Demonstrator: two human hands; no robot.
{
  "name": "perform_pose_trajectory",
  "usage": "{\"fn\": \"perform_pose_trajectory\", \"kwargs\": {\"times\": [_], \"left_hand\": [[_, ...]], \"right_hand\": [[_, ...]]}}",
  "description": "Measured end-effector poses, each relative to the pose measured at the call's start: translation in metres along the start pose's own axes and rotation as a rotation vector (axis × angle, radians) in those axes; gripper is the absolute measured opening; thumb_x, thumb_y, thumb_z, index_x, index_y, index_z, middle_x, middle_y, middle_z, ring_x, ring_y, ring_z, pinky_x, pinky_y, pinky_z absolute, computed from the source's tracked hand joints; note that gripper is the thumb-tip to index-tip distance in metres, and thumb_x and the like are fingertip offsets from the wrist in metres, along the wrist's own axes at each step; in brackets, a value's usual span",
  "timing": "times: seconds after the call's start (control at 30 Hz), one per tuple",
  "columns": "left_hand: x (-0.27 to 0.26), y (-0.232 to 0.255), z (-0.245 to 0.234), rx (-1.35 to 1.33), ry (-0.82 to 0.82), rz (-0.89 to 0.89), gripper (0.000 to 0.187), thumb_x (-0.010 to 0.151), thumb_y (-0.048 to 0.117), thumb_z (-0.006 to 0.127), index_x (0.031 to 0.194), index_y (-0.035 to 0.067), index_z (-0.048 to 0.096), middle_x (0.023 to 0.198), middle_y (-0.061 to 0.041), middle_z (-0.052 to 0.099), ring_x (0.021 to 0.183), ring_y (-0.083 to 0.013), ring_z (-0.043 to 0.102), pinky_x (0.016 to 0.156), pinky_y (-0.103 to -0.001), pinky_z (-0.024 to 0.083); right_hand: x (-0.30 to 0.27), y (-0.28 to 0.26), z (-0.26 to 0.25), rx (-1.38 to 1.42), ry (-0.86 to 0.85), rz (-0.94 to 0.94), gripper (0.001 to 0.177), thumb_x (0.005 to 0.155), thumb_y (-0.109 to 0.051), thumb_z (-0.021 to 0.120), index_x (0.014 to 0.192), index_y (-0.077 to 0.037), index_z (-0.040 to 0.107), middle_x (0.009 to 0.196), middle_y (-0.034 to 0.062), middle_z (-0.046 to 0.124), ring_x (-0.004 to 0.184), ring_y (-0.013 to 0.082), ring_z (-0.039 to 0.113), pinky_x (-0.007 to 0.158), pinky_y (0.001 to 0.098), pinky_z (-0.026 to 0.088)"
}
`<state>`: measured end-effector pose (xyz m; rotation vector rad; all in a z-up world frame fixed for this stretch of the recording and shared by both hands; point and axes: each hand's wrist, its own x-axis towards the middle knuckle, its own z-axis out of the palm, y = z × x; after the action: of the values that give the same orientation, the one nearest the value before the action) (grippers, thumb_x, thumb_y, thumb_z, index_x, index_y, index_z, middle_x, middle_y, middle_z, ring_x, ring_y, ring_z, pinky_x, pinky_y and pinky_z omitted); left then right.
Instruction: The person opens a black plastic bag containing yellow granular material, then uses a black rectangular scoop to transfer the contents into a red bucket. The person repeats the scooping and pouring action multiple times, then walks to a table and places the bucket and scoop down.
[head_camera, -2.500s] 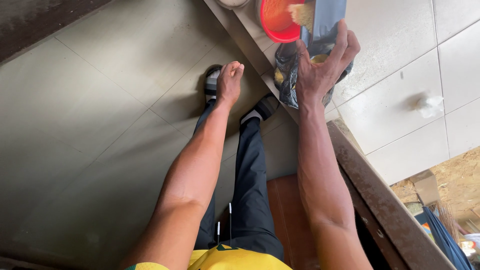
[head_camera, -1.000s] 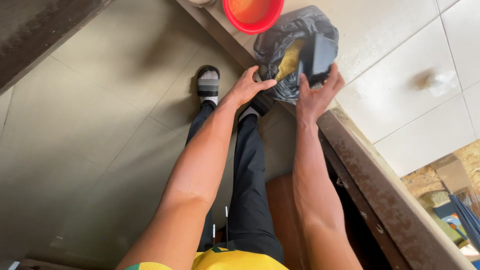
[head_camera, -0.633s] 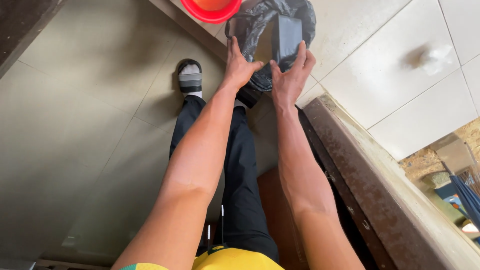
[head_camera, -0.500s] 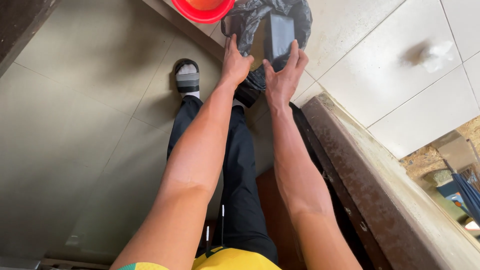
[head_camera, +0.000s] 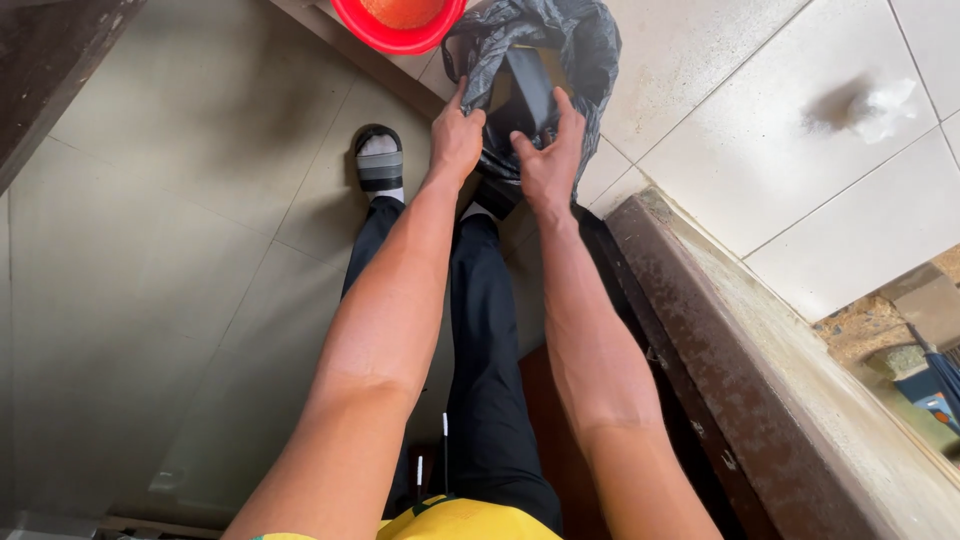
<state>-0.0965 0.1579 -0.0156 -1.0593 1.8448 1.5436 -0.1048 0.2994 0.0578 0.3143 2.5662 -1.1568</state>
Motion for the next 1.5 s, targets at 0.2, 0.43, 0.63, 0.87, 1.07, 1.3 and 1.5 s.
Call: {"fn": "perform_pose_trajectory", "kwargs": {"times": [0.2, 0.43, 0.63, 0.87, 1.07, 1.3, 1.5], "left_hand": [[-0.006, -0.016, 0.004, -0.072, -0.002, 0.126, 0.065, 0.088, 0.019, 0.055, 0.151, 0.009, 0.048, 0.138, -0.022, 0.064, 0.127, -0.0329, 0.063, 0.106, -0.037, 0.045], [-0.033, -0.016, -0.003, -0.106, 0.029, 0.202, 0.059, 0.088, 0.013, 0.055, 0.147, 0.007, 0.052, 0.141, -0.020, 0.062, 0.132, -0.0331, 0.058, 0.110, -0.038, 0.043], [-0.041, -0.030, 0.001, -0.083, 0.028, 0.237, 0.060, 0.086, 0.006, 0.059, 0.146, 0.005, 0.052, 0.141, -0.020, 0.060, 0.132, -0.0345, 0.056, 0.110, -0.039, 0.043], [-0.048, -0.037, -0.011, -0.039, 0.040, 0.233, 0.063, 0.082, -0.001, 0.058, 0.145, 0.005, 0.051, 0.143, -0.017, 0.058, 0.134, -0.0318, 0.055, 0.111, -0.038, 0.043], [-0.043, -0.046, -0.028, 0.004, 0.069, 0.264, 0.063, 0.084, -0.001, 0.058, 0.146, 0.001, 0.048, 0.147, -0.016, 0.054, 0.138, -0.0318, 0.051, 0.114, -0.039, 0.041], [-0.036, -0.035, -0.050, -0.049, 0.091, 0.239, 0.060, 0.087, 0.002, 0.057, 0.146, 0.000, 0.047, 0.148, -0.015, 0.051, 0.139, -0.0299, 0.051, 0.111, -0.039, 0.045], [-0.028, -0.025, -0.067, -0.098, 0.134, 0.248, 0.056, 0.090, 0.005, 0.058, 0.145, 0.001, 0.048, 0.147, -0.014, 0.052, 0.138, -0.0285, 0.053, 0.108, -0.037, 0.049]], "right_hand": [[0.006, 0.049, -0.011, 0.500, -0.012, 0.195, 0.068, 0.092, 0.001, 0.076, 0.152, -0.005, 0.045, 0.147, 0.0141, 0.053, 0.131, 0.0271, 0.058, 0.109, 0.0390, 0.050], [-0.010, 0.056, -0.050, 0.855, 0.077, 0.388, 0.052, 0.096, 0.005, 0.059, 0.146, -0.007, 0.049, 0.128, 0.0111, 0.063, 0.112, 0.0206, 0.064, 0.098, 0.0404, 0.053], [-0.024, 0.061, -0.073, 1.011, 0.047, 0.413, 0.033, 0.106, -0.003, 0.050, 0.139, -0.007, 0.054, 0.125, 0.0072, 0.064, 0.113, 0.0197, 0.061, 0.106, 0.0471, 0.049], [-0.027, 0.050, -0.079, 1.057, 0.111, 0.446, 0.035, 0.106, -0.009, 0.050, 0.141, -0.010, 0.054, 0.127, 0.0065, 0.063, 0.117, 0.0203, 0.060, 0.107, 0.0501, 0.049], [-0.024, 0.031, -0.072, 0.946, 0.099, 0.354, 0.035, 0.107, -0.012, 0.055, 0.142, -0.013, 0.052, 0.125, 0.0052, 0.062, 0.114, 0.0185, 0.059, 0.103, 0.0480, 0.048], [-0.015, -0.032, -0.063, 0.862, 0.086, 0.085, 0.058, 0.104, -0.017, 0.070, 0.153, -0.009, 0.040, 0.139, 0.0102, 0.057, 0.128, 0.0235, 0.056, 0.109, 0.0425, 0.049], [-0.006, -0.102, -0.052, 0.418, 0.145, -0.151, 0.072, 0.103, -0.030, 0.080, 0.158, -0.010, 0.038, 0.156, 0.0130, 0.043, 0.140, 0.0275, 0.053, 0.115, 0.0444, 0.056]]}}
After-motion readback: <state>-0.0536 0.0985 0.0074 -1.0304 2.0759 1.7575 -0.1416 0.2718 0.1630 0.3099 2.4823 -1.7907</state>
